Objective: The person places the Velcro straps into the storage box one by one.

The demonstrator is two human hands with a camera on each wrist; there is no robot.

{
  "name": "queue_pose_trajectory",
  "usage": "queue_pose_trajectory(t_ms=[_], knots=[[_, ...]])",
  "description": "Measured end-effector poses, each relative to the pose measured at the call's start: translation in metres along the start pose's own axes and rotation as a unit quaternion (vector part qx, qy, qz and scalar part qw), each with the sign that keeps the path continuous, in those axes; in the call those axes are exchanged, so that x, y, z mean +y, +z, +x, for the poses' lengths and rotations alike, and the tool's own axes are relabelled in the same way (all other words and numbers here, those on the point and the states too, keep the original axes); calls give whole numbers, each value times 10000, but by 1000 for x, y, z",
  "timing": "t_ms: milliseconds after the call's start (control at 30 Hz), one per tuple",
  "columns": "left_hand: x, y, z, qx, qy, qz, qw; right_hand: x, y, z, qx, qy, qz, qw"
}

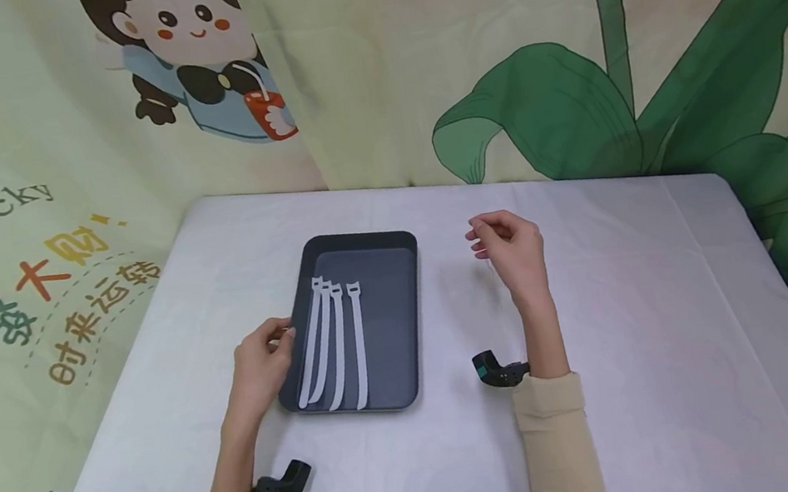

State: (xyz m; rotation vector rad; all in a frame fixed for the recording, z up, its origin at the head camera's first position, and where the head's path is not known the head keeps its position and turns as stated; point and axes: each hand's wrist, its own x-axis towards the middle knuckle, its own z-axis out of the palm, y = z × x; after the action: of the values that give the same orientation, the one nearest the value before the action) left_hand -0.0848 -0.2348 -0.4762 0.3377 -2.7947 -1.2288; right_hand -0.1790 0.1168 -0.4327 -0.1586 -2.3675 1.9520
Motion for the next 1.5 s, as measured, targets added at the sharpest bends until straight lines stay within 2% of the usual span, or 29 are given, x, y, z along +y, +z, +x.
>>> queue_pose_trajectory(t_ms=[200,433,833,1100,1333,1500], knots=[[1,-1,0,28,-55,30,10000,11,-15,9,322,521,-197,9979],[1,0,-2,47,-77,49,9999,21,-22,15,552,1076,-282,9923],[-1,2,0,52,-56,99,9999,38,-25,19,704,1009,-237,9921],[0,3,0,98,-33,110,9999,49,-27,22,615,1345,-423,9881],[2,4,-1,73,-77,109,9999,53,-29,22,554,1412,-653,9863],[3,3,-1,47,-77,111,9999,53,-30,22,668,1407,-742,9850]])
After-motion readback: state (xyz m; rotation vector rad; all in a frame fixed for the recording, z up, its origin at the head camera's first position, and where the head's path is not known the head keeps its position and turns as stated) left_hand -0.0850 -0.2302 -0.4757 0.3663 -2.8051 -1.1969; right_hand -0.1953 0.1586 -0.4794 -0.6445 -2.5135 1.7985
